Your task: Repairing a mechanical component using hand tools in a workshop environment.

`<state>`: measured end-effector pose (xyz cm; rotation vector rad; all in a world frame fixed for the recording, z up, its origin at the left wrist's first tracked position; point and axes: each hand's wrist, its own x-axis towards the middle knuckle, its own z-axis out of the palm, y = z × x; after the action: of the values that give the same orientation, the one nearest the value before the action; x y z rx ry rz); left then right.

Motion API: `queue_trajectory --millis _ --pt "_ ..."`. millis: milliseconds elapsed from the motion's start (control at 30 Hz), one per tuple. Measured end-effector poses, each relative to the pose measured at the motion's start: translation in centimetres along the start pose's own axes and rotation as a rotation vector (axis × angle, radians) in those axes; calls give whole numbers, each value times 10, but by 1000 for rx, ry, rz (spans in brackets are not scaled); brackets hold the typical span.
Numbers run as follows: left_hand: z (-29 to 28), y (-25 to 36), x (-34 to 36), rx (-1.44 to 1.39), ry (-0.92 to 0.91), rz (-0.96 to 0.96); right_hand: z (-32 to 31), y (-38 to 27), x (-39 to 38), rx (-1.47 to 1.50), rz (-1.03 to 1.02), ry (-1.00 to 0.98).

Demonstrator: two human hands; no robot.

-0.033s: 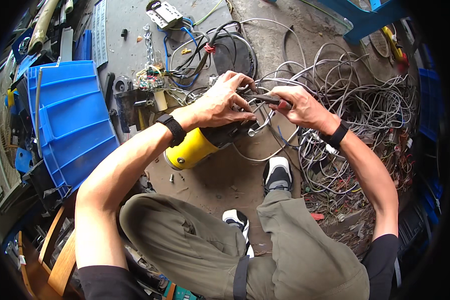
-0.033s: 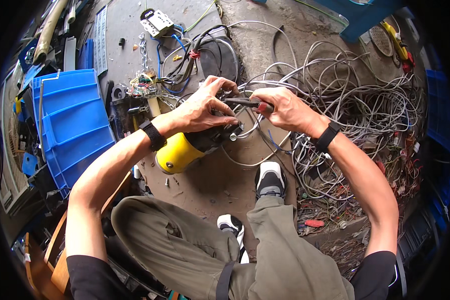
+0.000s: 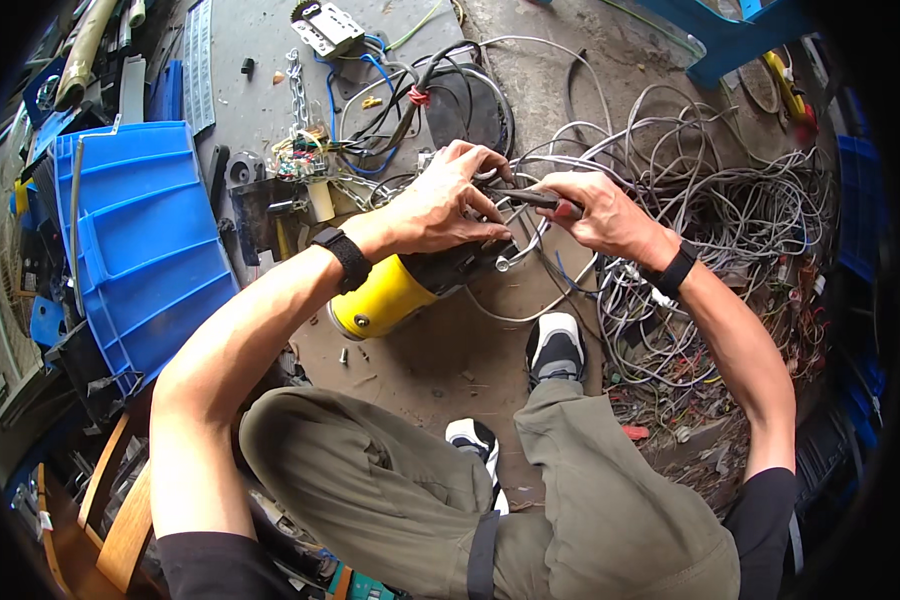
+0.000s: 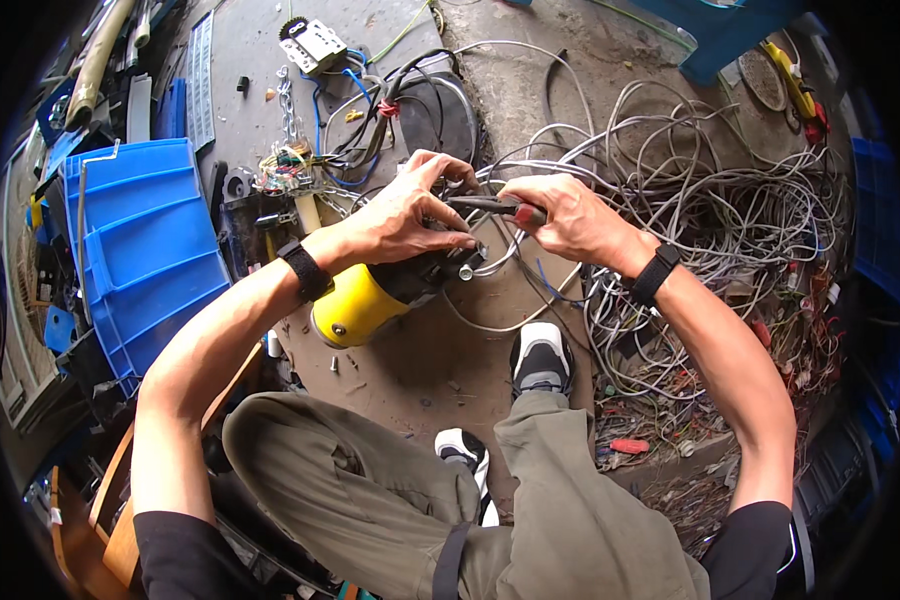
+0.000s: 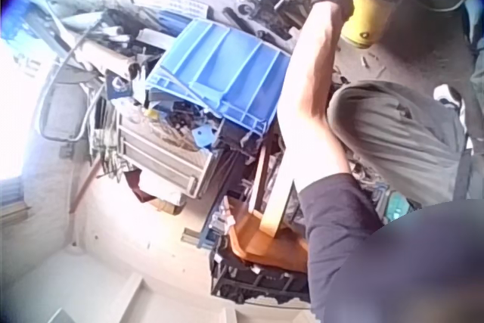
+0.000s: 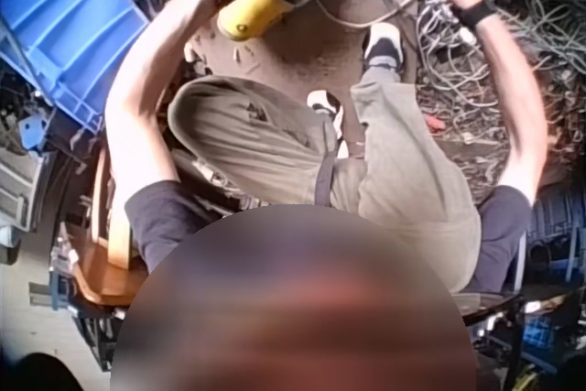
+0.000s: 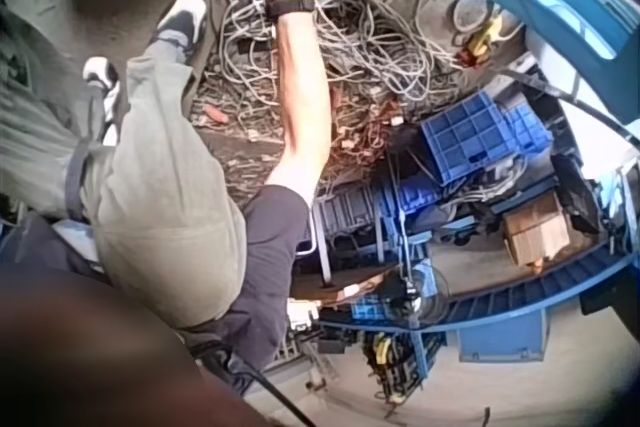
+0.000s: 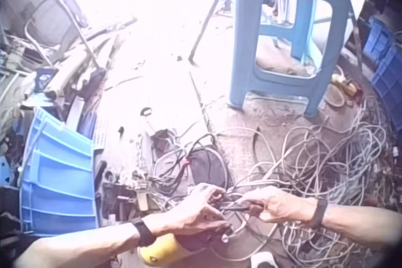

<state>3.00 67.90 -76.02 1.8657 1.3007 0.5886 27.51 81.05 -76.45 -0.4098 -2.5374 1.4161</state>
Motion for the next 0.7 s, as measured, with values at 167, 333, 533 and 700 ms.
queue_trajectory --millis 167,333,533,700 --pt "-3 1 -2 -14 -36 -68 -12 -14 10 460 819 -188" --pt "-2 4 -1 -18 -40 -41 1 -37 20 455 933 -228" --pt "0 2 0 9 -25 -2 1 -26 20 307 899 -157" --pt "-1 3 -1 -37 -15 -22 2 -24 23 619 1050 -207"
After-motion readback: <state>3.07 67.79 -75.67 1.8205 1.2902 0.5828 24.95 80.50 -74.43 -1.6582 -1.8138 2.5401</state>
